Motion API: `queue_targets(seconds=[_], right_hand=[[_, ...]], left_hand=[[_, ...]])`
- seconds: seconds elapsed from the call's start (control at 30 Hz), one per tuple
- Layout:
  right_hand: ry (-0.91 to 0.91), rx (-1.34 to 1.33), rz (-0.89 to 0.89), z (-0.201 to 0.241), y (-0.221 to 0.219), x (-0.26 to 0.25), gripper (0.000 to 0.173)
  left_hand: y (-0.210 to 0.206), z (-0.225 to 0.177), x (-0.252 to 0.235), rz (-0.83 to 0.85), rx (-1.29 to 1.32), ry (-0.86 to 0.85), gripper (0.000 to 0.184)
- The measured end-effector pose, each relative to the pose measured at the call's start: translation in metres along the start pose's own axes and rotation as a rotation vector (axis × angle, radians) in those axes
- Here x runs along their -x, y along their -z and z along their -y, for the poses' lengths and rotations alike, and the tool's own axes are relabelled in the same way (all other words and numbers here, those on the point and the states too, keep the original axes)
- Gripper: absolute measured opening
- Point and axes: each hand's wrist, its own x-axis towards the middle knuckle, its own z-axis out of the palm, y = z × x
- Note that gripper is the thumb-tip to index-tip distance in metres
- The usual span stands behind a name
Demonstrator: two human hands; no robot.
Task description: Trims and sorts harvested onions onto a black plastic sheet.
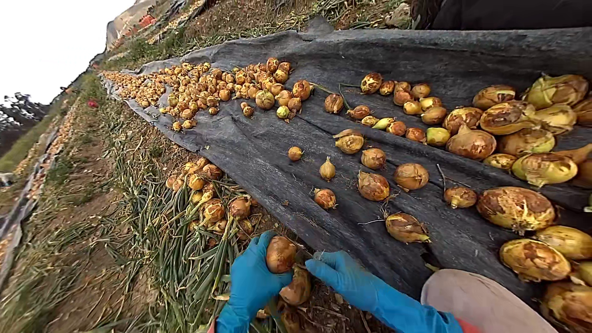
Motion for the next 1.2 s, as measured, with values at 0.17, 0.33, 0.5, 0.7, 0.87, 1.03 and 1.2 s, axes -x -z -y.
queue_targets(seconds=[0.17, 0.33, 0.5, 0.7, 0.87, 1.03, 1.2], right_hand=[[-0.281, 0.139, -0.054, -0.008, 0.014, -0.018, 0.071], [-0.266, -0.521, -0.076, 0.002, -0.001, 0.0, 0.048], [-0.056, -0.438, -0.209, -0.024, 0.008, -0.007, 0.061], [-0.241, -0.321, -0.276, -0.015, 0.029, -0.016, 0.061], [-0.493, -0.183, -0.194, -0.02, 0.024, -0.019, 0.048], [-0.483, -0.452, -0.324, -0.023, 0.031, -0.025, 0.027], [-0.504, -0.448, -0.305, -0.031, 0.023, -0.025, 0.032]], left_hand=[[0.006, -0.005, -0.011, -0.147, 0.358, -0.019, 0.081], [-0.042, -0.043, 0.029, 0.104, 0.069, -0.303, 0.039], [-0.002, -0.016, -0.037, -0.103, -0.595, 0.063, 0.03], [-0.061, 0.042, -0.025, 0.506, -0.363, 0.273, 0.092], [-0.12, 0.057, 0.005, 0.406, -0.301, 0.235, 0.123], [-0.167, 0.078, 0.048, -0.233, 0.088, -0.198, 0.103], [-0.158, 0.084, 0.028, 0.013, 0.363, 0.52, 0.128]])
